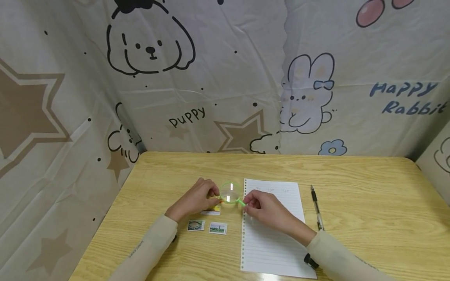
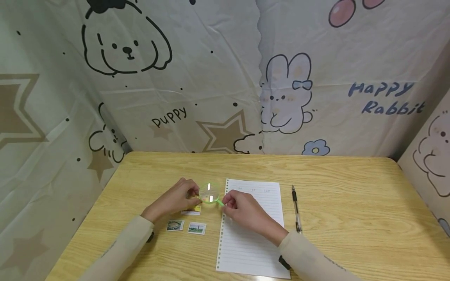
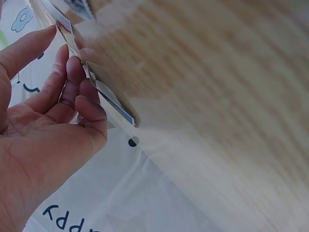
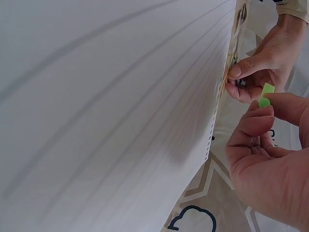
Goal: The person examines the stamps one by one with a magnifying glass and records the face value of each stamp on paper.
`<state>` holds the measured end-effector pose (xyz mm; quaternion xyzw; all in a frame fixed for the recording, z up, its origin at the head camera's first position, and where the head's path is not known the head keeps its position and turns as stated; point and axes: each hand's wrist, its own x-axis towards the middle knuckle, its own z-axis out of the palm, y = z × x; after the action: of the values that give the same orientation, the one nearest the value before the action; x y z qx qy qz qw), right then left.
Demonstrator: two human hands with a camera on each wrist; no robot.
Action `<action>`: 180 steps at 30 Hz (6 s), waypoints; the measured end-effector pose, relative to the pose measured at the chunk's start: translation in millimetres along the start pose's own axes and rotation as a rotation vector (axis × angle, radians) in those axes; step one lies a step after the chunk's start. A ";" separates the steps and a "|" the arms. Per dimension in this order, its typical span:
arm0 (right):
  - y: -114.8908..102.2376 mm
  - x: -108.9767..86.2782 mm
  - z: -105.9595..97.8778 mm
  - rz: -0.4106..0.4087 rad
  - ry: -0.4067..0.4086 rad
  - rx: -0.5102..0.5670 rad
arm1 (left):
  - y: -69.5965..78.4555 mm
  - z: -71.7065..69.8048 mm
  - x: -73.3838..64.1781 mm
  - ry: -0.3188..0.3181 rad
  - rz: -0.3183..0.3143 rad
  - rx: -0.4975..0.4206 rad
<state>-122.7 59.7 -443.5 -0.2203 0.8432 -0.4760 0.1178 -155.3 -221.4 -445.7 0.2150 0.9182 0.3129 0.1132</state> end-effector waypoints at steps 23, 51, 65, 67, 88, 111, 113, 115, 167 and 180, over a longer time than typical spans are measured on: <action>10.5 -15.7 -17.5 0.143 0.193 0.004 | 1.4 1.0 -1.0 -0.011 -0.017 0.015; 30.8 -55.4 -55.3 0.243 0.336 -0.013 | 1.7 1.4 -1.1 -0.002 -0.001 0.025; 43.7 -82.2 -84.1 0.327 0.320 -0.047 | 1.2 2.0 -1.1 -0.004 -0.010 0.031; 46.0 -85.3 -88.0 0.335 0.323 -0.060 | 2.0 2.1 -0.7 -0.004 -0.010 0.033; 69.8 -114.7 -122.6 0.490 0.291 -0.026 | 1.7 3.0 -0.6 -0.004 0.014 0.050; 95.6 -127.0 -140.0 0.569 0.203 -0.025 | 0.6 2.0 -1.4 0.001 0.050 0.080; 96.4 -127.1 -141.0 0.575 0.198 -0.038 | 0.2 1.7 -1.6 0.000 0.059 0.098; 96.6 -127.1 -141.6 0.585 0.197 -0.053 | -0.2 1.4 -1.8 0.002 0.064 0.113; 67.8 -101.4 -107.8 0.325 0.184 -0.371 | 46.8 41.5 -3.0 -0.181 0.253 0.125; 67.0 -97.4 -98.0 0.328 0.194 -0.374 | 48.0 44.1 -2.7 -0.192 0.257 0.189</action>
<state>-94.9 210.5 -450.9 -0.0523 0.9483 -0.3054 0.0692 -122.3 -165.4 -449.9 0.3692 0.8934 0.2152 0.1387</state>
